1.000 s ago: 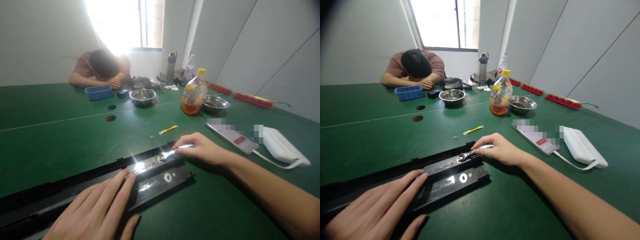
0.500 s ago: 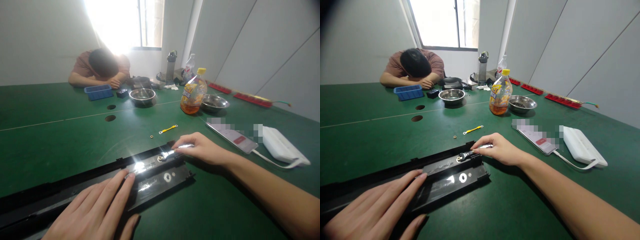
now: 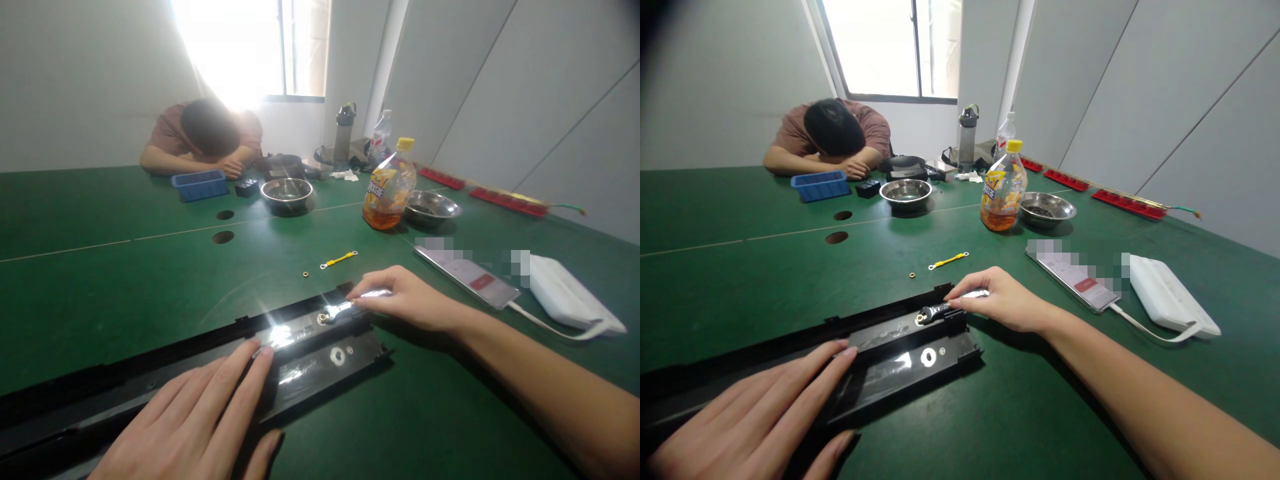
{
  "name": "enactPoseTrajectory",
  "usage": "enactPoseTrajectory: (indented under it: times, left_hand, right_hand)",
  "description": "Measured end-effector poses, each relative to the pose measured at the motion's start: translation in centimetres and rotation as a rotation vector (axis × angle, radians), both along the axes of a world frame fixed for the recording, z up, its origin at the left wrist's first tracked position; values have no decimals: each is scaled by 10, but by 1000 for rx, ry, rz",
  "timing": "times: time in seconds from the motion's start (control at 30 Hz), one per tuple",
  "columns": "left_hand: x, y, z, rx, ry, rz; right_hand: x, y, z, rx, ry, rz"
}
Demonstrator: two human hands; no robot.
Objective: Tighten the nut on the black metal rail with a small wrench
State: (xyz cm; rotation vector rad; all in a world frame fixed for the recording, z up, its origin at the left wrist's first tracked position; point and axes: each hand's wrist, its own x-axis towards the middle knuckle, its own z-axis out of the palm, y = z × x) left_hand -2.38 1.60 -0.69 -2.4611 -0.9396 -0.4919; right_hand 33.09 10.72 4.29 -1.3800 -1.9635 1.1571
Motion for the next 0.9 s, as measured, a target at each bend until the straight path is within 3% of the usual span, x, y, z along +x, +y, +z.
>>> enactPoseTrajectory:
  times: [0.9]
  left_hand:
    - [-3,-1,-6,-27,-2,-14]
  right_hand:
    - [3,0,-2,-1,14,-9]
